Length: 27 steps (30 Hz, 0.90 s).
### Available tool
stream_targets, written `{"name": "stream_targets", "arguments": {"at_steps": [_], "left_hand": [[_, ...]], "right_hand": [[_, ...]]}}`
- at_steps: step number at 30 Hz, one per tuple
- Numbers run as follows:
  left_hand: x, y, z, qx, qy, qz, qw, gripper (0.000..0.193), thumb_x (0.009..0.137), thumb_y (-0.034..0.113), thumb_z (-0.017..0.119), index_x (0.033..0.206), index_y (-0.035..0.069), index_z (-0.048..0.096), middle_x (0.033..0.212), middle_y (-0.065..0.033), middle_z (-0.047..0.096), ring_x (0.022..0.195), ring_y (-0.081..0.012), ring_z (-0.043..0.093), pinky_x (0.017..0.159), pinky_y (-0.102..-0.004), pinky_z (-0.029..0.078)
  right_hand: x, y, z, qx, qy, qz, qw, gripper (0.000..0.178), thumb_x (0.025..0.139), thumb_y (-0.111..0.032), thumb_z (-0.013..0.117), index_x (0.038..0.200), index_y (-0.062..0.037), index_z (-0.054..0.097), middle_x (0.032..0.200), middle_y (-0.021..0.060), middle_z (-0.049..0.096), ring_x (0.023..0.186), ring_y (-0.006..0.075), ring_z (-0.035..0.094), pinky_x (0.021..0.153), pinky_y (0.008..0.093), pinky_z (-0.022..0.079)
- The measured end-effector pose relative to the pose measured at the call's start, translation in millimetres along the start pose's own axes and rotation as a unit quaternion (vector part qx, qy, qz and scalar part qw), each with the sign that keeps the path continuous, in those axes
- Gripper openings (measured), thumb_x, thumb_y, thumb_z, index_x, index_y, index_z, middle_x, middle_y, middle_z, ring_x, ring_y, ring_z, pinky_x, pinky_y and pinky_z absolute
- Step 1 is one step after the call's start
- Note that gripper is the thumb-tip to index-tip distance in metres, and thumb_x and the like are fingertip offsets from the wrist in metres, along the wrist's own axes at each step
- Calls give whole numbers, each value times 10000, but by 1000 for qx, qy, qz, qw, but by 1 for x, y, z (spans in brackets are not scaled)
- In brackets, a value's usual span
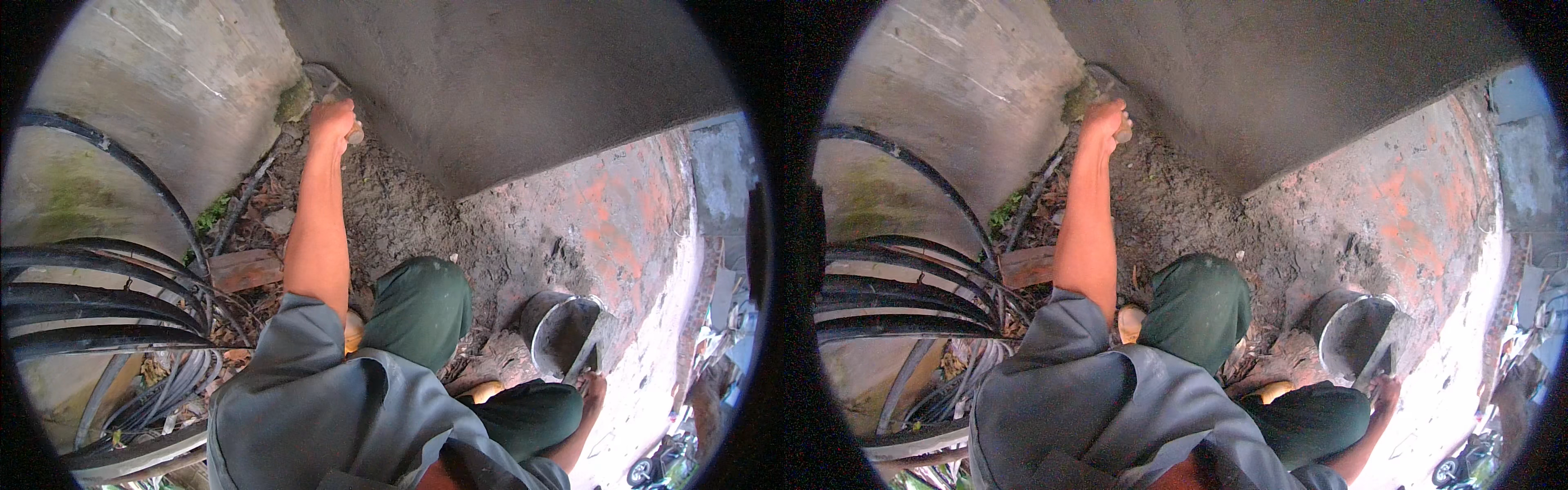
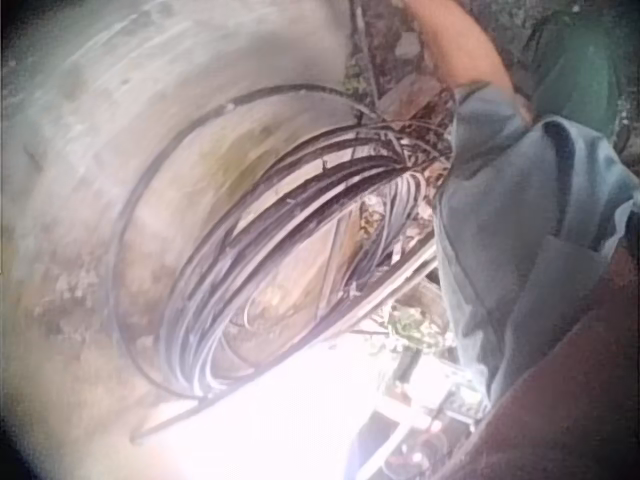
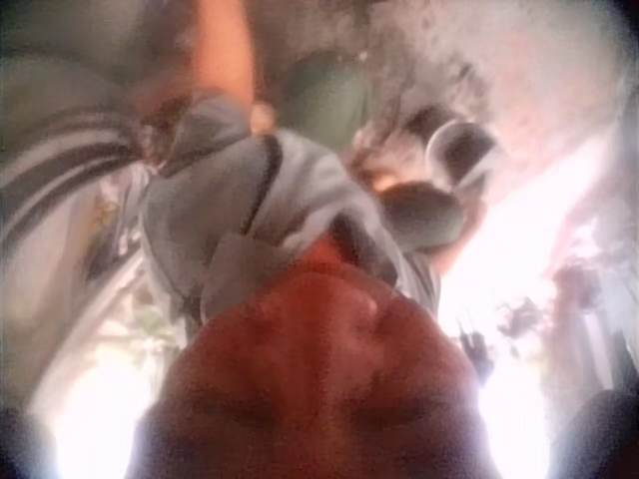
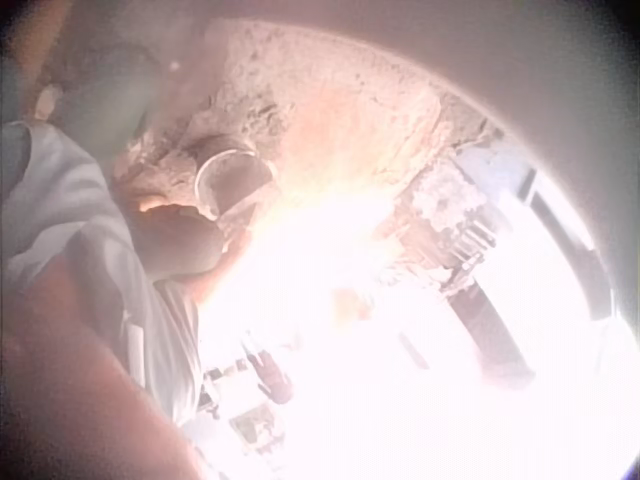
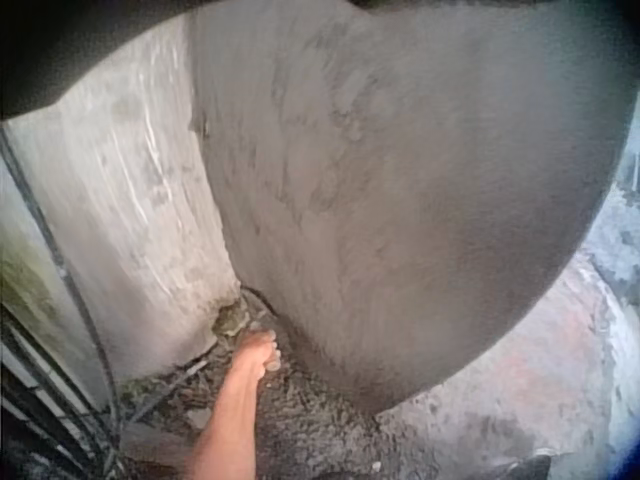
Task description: The person kneels and uses a trowel and bucket to apply and smooth cement plaster onto a vertical wall corner. They repeatedly scoop plaster from the bucket, spread it on the wall, and smooth the surface with the trowel.
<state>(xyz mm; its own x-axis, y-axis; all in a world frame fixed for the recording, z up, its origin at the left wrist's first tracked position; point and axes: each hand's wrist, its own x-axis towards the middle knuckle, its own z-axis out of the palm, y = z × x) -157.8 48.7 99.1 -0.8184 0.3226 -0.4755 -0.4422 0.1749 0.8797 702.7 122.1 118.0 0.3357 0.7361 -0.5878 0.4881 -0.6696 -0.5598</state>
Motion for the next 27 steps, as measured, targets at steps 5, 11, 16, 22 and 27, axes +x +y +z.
{"name": "stream_targets", "arguments": {"at_steps": [5, 11, 16, 22, 27], "left_hand": [[-14, 10, 10, 42, 18, 51, 998, 168, 876, 114, 623, 904, -50, 599, 749, -129, 604, 636, -235, 602, 550, -403, 462], [-56, -16, 29, 111, 72, 262, 956, 198, 821, 88, 619, 877, -89, 552, 799, -205, 624, 707, -282, 638, 638, -439, 476], [-66, -112, 1, 29, 43, 188, 981, 229, 850, 117, 572, 1006, -34, 500, 854, -160, 581, 752, -256, 586, 711, -421, 468], [-2, -177, -69, 104, 71, -40, 991, 268, 896, 236, 655, 997, 29, 519, 683, -78, 563, 583, -206, 597, 448, -402, 480], [48, -184, -87, -23, 0, -152, 988, 274, 920, 249, 650, 1015, 54, 483, 724, -58, 534, 540, -195, 534, 455, -380, 456]], "right_hand": [[-7, -6, 6, 24, -10, 1, 1000, 162, 804, -48, 507, 945, 21, 545, 639, 101, 583, 500, 211, 569, 439, 319, 466], [-5, -10, 5, 4, -10, 13, 1000, 172, 719, -52, 563, 889, -59, 539, 652, 85, 575, 514, 208, 550, 472, 328, 468], [-12, -10, 6, 0, -11, -9, 1000, 139, 731, -57, 573, 866, -77, 547, 652, 54, 575, 530, 177, 555, 478, 306, 460], [-29, -19, 11, 20, -17, 1, 1000, 121, 742, -27, 572, 843, -85, 540, 645, 54, 570, 508, 169, 543, 463, 296, 454], [-35, -23, 15, 19, -11, 7, 1000, 156, 740, -20, 574, 886, -63, 540, 651, 67, 571, 506, 185, 549, 463, 300, 457]]}}
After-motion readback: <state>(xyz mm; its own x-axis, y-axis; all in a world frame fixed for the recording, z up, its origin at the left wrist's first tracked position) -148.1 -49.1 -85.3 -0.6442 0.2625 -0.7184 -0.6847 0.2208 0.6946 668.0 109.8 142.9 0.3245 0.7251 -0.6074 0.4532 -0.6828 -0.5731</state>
